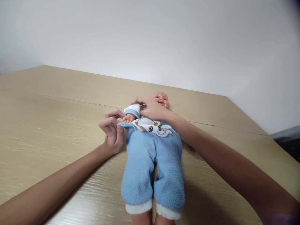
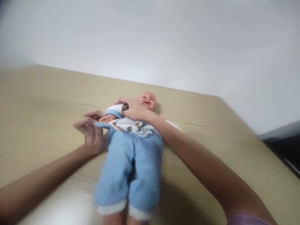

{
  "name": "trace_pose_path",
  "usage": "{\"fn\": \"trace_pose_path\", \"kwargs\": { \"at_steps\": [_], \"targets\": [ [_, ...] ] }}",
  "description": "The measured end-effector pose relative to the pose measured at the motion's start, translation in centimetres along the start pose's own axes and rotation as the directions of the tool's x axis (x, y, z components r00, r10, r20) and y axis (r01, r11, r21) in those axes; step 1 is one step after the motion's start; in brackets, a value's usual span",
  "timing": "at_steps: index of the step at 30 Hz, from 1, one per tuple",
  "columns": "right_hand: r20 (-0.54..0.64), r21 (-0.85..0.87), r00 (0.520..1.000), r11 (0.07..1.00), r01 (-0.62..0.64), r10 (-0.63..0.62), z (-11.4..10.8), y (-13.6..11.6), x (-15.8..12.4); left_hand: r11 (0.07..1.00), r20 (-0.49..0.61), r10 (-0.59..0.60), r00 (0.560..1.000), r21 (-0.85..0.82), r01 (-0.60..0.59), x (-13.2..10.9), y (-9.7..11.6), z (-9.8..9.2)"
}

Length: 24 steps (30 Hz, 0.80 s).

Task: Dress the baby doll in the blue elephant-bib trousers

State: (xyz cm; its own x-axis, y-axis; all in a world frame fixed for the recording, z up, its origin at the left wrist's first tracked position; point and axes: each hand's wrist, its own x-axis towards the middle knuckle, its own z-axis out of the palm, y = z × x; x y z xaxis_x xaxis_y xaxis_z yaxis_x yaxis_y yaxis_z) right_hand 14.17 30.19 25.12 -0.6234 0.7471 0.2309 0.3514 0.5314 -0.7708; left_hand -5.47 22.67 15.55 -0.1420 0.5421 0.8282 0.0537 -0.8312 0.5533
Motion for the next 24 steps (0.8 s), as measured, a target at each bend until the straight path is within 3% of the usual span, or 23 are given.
{"fn": "trace_pose_path", "kwargs": {
  "at_steps": [3,7,9,12,15,20,24],
  "targets": [
    [-0.051,0.005,0.997,0.999,-0.052,0.052,0.2,-1.3,-1.2,0.982,0.023,-0.160,0.987,-0.101,0.161,0.1,0.4,0.1],
    [-0.168,-0.158,0.981,0.979,-0.126,0.099,0.7,-3.4,-3.7,0.888,-0.026,-0.455,0.890,-0.087,0.451,0.4,0.6,0.3],
    [-0.167,-0.226,0.979,0.962,-0.156,0.119,1.1,-4.3,-4.9,0.790,-0.028,-0.609,0.793,-0.119,0.602,0.5,0.6,0.3],
    [-0.150,-0.263,0.982,0.952,-0.155,0.118,1.9,-4.5,-6.0,0.589,0.001,-0.794,0.608,-0.245,0.770,0.5,0.3,0.5],
    [-0.184,-0.159,0.975,0.975,-0.155,0.125,2.2,-3.3,-6.2,0.472,0.035,-0.862,0.507,-0.310,0.825,0.5,0.2,0.6],
    [-0.149,0.054,0.982,0.992,-0.110,0.117,1.9,-1.3,-6.1,0.397,0.078,-0.898,0.432,-0.274,0.876,0.9,0.9,0.4],
    [-0.142,0.119,0.980,0.985,-0.123,0.140,1.9,-1.1,-6.1,0.403,0.079,-0.900,0.428,-0.219,0.889,1.4,1.7,0.3]
  ]
}}
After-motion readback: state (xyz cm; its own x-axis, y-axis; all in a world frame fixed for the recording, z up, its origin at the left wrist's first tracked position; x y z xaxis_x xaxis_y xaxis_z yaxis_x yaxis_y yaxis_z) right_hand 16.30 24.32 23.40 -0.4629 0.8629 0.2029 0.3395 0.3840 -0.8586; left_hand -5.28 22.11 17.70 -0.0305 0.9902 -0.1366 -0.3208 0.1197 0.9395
